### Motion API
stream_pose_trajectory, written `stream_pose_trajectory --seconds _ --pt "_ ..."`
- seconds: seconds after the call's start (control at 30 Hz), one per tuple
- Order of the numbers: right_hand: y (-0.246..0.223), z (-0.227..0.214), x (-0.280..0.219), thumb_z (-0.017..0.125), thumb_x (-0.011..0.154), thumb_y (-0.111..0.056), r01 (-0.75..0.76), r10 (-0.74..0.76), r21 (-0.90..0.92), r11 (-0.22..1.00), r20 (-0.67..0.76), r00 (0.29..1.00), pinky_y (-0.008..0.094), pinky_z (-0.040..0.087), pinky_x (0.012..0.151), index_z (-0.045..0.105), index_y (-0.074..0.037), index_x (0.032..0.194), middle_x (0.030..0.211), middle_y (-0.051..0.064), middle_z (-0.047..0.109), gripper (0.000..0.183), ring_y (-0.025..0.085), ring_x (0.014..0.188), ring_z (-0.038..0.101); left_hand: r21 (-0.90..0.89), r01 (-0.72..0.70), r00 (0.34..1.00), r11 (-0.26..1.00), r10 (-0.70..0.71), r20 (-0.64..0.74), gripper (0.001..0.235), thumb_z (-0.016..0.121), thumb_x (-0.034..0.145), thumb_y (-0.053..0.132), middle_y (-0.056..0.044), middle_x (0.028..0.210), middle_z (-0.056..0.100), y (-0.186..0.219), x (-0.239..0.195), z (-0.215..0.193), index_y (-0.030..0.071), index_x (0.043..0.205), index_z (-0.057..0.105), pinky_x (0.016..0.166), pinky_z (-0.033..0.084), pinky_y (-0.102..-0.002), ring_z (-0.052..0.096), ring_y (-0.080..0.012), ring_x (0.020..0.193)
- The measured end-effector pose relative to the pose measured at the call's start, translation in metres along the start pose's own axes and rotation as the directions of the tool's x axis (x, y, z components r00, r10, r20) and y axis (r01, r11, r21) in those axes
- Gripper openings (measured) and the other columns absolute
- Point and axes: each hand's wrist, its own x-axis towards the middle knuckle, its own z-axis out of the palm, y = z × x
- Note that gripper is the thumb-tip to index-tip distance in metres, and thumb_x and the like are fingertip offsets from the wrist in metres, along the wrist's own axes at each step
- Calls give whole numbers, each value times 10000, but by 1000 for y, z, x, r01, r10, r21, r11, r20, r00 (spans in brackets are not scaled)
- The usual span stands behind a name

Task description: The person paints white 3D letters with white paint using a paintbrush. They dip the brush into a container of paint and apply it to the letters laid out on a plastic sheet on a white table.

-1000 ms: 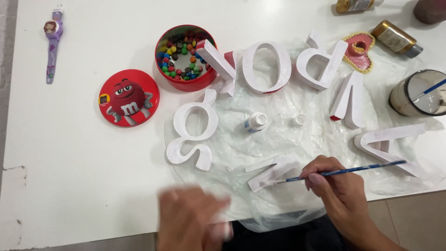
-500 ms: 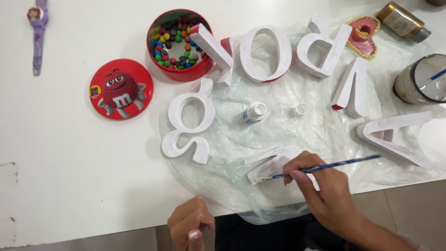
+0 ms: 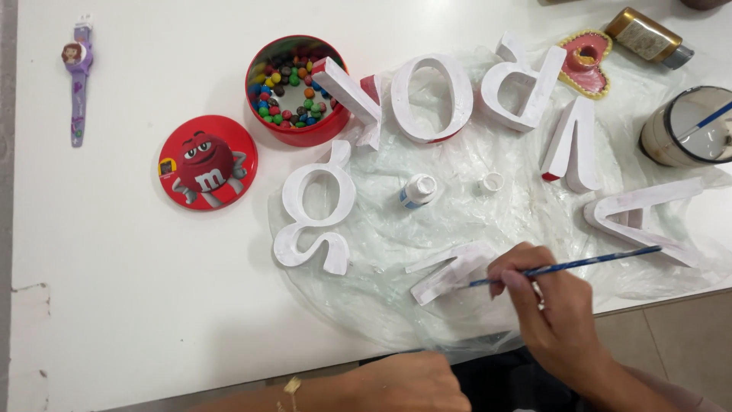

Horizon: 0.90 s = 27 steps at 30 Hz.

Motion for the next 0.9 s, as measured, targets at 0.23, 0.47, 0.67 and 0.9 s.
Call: stream_pose_trajectory --seconds 0.23,0.47,0.67,0.9 --pt "1 5 2 474 1112 -166 34 -42 140 990 57 997 259 514 662 669 -68 983 844 33 708 254 133 710 710 -5 -109 994 994 109 -6 408 669 949 66 -48 551 623 -22 -4 -14 125 597 470 510 366 -436 568 -226 465" --pt "1 10 7 471 1108 -155 63 -71 80 995 94 993 275 548 735 672 -73 1013 819 28 705 236 146 733 719 -300 -117 993 947 101 -66 356 593 928 77 -49 531 506 -27 -13 -33 122 652 373 554 387 -435 502 -211 454" --pt "-8 19 6 439 1109 -98 112 -128 153 982 103 986 279 553 701 647 -38 1030 855 48 681 230 164 726 698 -291 -9 995 957 37 92 391 593 934 48 -9 518 433 -25 -13 -47 116 634 351 510 381 -410 468 -170 476" --pt "-10 17 7 420 1117 -116 109 -112 130 985 19 994 300 572 717 586 -30 1020 744 70 659 211 201 720 699 -403 -49 999 914 52 -4 376 572 928 113 -14 516 405 -25 -24 -59 99 615 363 536 399 -394 464 -164 492"
